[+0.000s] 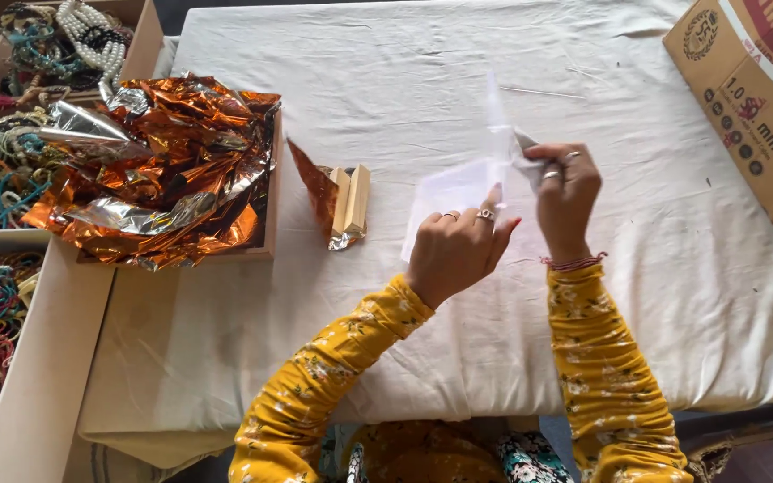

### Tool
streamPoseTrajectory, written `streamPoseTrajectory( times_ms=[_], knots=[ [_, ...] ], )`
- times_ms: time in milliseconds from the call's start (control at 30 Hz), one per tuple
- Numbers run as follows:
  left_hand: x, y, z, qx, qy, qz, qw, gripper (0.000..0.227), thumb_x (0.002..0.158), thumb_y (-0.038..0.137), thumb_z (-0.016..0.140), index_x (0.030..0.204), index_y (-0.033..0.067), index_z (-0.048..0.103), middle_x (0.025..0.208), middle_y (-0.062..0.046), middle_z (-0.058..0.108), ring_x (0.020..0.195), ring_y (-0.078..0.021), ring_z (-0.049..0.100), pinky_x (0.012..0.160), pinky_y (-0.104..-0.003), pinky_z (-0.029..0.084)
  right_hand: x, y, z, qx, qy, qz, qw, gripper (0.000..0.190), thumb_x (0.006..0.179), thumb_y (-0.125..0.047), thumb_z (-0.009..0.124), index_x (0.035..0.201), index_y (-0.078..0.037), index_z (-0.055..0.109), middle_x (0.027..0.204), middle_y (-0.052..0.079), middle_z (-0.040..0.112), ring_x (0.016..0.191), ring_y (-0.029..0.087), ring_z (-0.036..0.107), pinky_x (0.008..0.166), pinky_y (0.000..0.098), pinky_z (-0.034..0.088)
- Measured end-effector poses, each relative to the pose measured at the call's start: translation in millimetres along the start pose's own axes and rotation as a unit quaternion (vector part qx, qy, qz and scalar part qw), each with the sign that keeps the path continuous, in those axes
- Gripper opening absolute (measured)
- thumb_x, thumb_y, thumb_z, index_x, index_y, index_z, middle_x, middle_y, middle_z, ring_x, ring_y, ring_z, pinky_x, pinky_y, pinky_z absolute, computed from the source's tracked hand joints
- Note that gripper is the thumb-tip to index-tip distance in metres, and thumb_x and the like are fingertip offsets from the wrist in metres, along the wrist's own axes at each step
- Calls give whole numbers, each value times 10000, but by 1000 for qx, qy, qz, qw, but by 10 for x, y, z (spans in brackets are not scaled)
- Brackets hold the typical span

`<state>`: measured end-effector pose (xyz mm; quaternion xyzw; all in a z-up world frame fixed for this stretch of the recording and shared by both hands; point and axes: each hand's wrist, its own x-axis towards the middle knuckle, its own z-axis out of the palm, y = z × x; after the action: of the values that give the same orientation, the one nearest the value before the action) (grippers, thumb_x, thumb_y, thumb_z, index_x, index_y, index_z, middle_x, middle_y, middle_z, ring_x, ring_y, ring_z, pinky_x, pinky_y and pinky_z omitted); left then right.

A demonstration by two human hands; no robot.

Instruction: Wrapping a wooden block in gold foil and placing it into a plastic container.

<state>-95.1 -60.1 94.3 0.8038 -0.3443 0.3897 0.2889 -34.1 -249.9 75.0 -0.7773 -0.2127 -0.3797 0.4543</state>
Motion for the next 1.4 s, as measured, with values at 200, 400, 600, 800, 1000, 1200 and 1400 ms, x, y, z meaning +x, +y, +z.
streamPoseTrajectory(
  times_ms=[200, 400, 600, 800, 1000, 1200, 1400],
  knots=[
    [-63, -61, 122, 66, -102, -194, 973, 877, 998, 443, 645, 1593, -61, 244, 731, -104, 635, 524, -255, 628, 484, -417, 477, 100, -198, -80, 152, -114, 342, 920, 373, 1141, -269, 494, 1249, 12, 714, 920, 141, 648, 733, 214, 574, 593, 330, 405],
    [-191, -273, 253, -33, -134, -281, 950, 1046, 960, 458, 661, 1608, 11, -28, 1041, -221, 647, 706, -377, 701, 528, -493, 548, 160, -448, -28, 197, -368, 230, 879, 506, 992, -341, 623, 1361, -2, 559, 1058, 72, 684, 902, 115, 608, 752, 267, 525],
    [-145, -478, 134, -161, -246, -224, 929, 1179, 787, 485, 808, 1614, 110, 56, 1043, -266, 612, 763, -465, 664, 628, -537, 551, 41, 72, -51, 77, -385, 274, 878, 331, 1018, -284, 658, 1074, 37, 718, 845, 104, 680, 760, 122, 587, 616, 291, 497],
    [-33, -714, -83, -39, -119, -196, 973, 463, 1021, 480, 682, 1415, 238, 657, 1339, -99, 661, 1188, -330, 672, 964, -453, 590, 29, 362, -235, 204, -182, 374, 886, 259, 968, -256, 724, 933, 1, 738, 741, 21, 694, 573, 61, 595, 463, 216, 443],
    [-136, -939, -23, -38, -146, -85, 985, 712, 778, 580, 800, 1383, 250, 618, 1610, -309, 248, 1303, -464, 445, 1025, -546, 453, -183, 1013, -19, 263, -142, 334, 894, 319, 953, -324, 811, 858, -37, 708, 764, 11, 692, 616, 33, 588, 524, 187, 464],
    [-257, -1091, 108, 142, -252, -132, 948, 851, 802, 562, 769, 1538, 208, 531, 1608, -203, 301, 1385, -408, 420, 1070, -549, 431, -52, 945, -219, -242, 44, 146, 958, 352, 1080, -395, 689, 967, -65, 731, 824, 75, 667, 788, 236, 634, 699, 385, 472],
    [17, -1316, -564, 153, -244, -264, 920, 460, 968, 518, 731, 1313, 220, 675, 1183, -31, 715, 931, -193, 688, 805, -358, 523, -24, 622, -399, -505, 8, 37, 862, 209, 879, -349, 752, 894, -141, 758, 947, 84, 717, 958, 330, 638, 855, 479, 422]
  ],
)
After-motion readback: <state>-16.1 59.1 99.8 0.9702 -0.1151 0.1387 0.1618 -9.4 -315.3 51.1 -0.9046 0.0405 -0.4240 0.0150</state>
